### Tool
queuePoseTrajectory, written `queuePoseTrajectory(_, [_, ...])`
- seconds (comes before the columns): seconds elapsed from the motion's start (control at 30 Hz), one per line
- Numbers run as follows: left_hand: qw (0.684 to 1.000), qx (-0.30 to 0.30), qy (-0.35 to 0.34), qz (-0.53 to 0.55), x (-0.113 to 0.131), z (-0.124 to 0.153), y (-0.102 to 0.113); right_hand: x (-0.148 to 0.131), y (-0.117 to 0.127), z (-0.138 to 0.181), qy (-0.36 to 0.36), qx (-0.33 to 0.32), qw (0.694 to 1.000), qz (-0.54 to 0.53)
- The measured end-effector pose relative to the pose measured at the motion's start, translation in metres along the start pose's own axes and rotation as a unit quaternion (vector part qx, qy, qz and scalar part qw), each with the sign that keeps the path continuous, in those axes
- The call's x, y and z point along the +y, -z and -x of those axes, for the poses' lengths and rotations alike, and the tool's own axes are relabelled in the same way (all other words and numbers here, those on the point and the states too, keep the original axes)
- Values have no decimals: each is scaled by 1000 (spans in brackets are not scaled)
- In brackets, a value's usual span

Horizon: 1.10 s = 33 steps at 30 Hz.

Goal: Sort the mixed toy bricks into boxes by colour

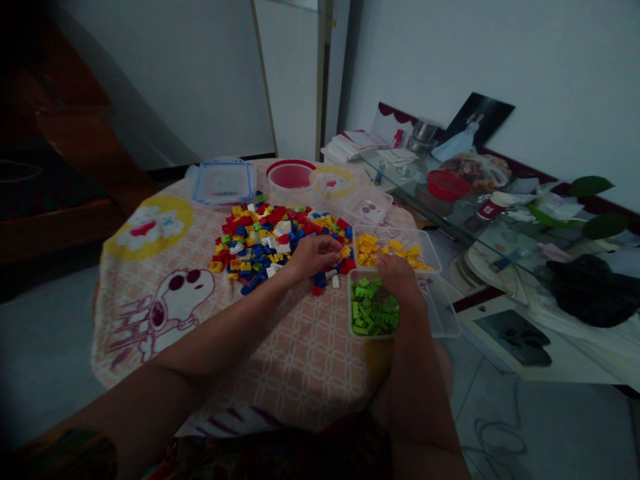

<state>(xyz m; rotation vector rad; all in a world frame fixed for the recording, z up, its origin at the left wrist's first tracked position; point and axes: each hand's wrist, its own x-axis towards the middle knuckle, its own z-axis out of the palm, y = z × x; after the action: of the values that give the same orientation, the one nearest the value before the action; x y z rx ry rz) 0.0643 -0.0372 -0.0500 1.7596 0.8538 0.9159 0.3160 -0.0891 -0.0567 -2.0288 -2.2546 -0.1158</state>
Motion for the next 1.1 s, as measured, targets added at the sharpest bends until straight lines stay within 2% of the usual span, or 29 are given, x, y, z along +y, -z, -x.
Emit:
queuePoseTrajectory(0.07, [995,-17,-27,95,-4,-4,-16,0,-1,0,-2,4,1000,7])
queuePoseTrajectory(0.13, [989,-28,-56,134,-7,-7,-26,-1,-2,0,4,10,1000,8])
queuePoseTrajectory(0.2, [991,-25,-70,111,-7,-6,-29,0,-1,0,17,8,1000,6])
queuePoseTrajectory(0.3, [997,-4,-72,-4,-4,0,-18,0,1,0,29,-5,999,13])
queuePoseTrajectory(0.43, [978,-2,-92,-186,11,10,19,0,3,2,26,-10,1000,11])
queuePoseTrajectory(0.5, [959,29,-87,-268,19,14,45,0,3,2,25,-5,1000,5])
queuePoseTrajectory(0.6, [927,81,-38,-365,23,18,86,0,1,3,22,8,1000,8])
queuePoseTrajectory(0.7, [905,60,5,-422,14,20,120,2,0,2,23,8,1000,7])
queuePoseTrajectory(0.77, [891,40,17,-452,5,21,132,2,0,1,24,-1,1000,2])
queuePoseTrajectory(0.83, [881,28,27,-471,0,22,135,2,0,1,19,-5,1000,1])
queuePoseTrajectory(0.93, [880,18,48,-473,2,21,126,0,0,2,10,5,1000,8])
queuePoseTrajectory(1.0, [885,10,54,-462,9,20,115,-1,0,3,13,9,1000,11])
queuePoseTrajectory(1.1, [904,1,27,-426,17,19,99,-1,-1,3,16,9,1000,9])
